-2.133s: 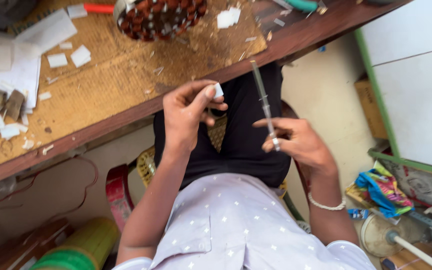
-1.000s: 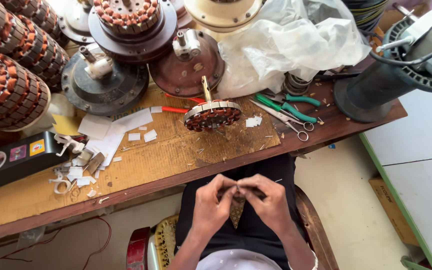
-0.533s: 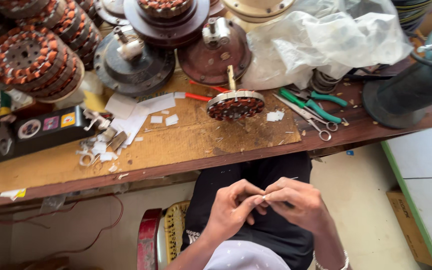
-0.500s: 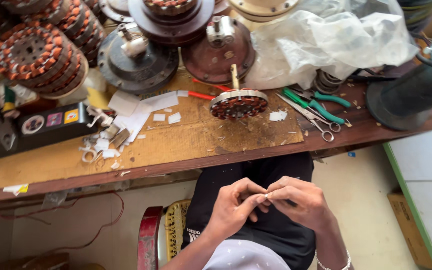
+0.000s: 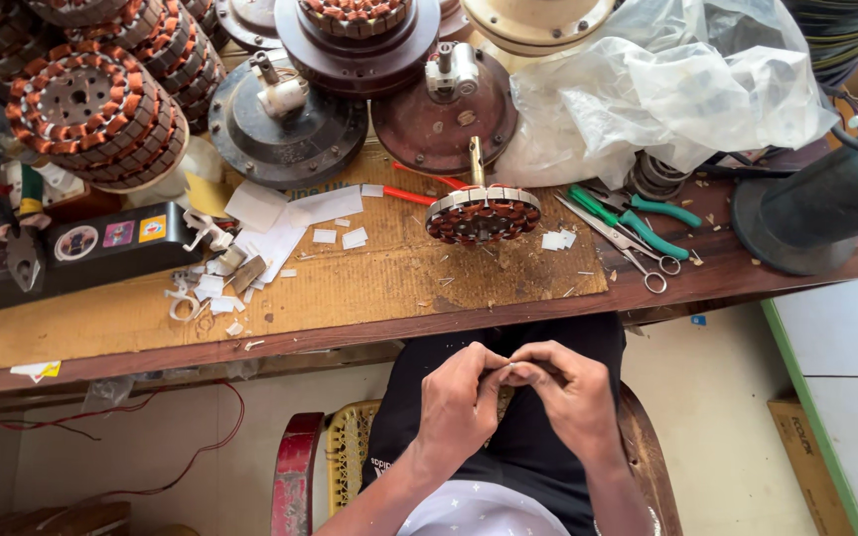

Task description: The person cuts small white paper pieces with scissors and inserts them into the slots of a copper-wound motor armature. They use a green screwdriver to press the paper into place and repeat the process for multiple slots.

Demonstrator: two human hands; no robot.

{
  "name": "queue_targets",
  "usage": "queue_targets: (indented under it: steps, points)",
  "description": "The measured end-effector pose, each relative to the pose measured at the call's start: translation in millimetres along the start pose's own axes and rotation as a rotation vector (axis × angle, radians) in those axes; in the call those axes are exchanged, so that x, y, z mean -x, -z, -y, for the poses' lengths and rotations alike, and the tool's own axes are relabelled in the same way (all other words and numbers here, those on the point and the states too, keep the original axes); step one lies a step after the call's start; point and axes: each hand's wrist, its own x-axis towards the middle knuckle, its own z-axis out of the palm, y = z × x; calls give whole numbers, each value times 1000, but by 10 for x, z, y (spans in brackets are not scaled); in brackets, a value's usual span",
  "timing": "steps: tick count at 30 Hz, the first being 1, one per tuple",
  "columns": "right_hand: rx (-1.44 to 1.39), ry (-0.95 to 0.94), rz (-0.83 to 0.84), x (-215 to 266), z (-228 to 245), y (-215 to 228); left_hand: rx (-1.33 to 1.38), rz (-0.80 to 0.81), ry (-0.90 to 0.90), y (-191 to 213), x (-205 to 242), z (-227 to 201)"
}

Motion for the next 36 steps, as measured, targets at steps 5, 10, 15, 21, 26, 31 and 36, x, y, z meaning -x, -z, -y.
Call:
queue_targets:
  steps: [5,10,15,21,26,31,36]
  points:
    - [-179,130,-96,11,-148,-184,97,-36,-24,-65,-54,15]
    - [-238,378,5,19,-193,-75,554,23,346,-95,-87,-15]
    - [-2,181,-174,50,-315,26,26,-85,-88,-164,-60,-130]
    - [-98,429,-141,51,-286,-30,510,112,283,-126,-103,-56]
    - [213,517,-217,13,-63,-96,496,77,315,-50,3,53]
    - [299,340,-179,69,61,-177,389,67,378,-12,81,187]
    - [338,306,-112,99,67,-184,404,114,438,23,146,271]
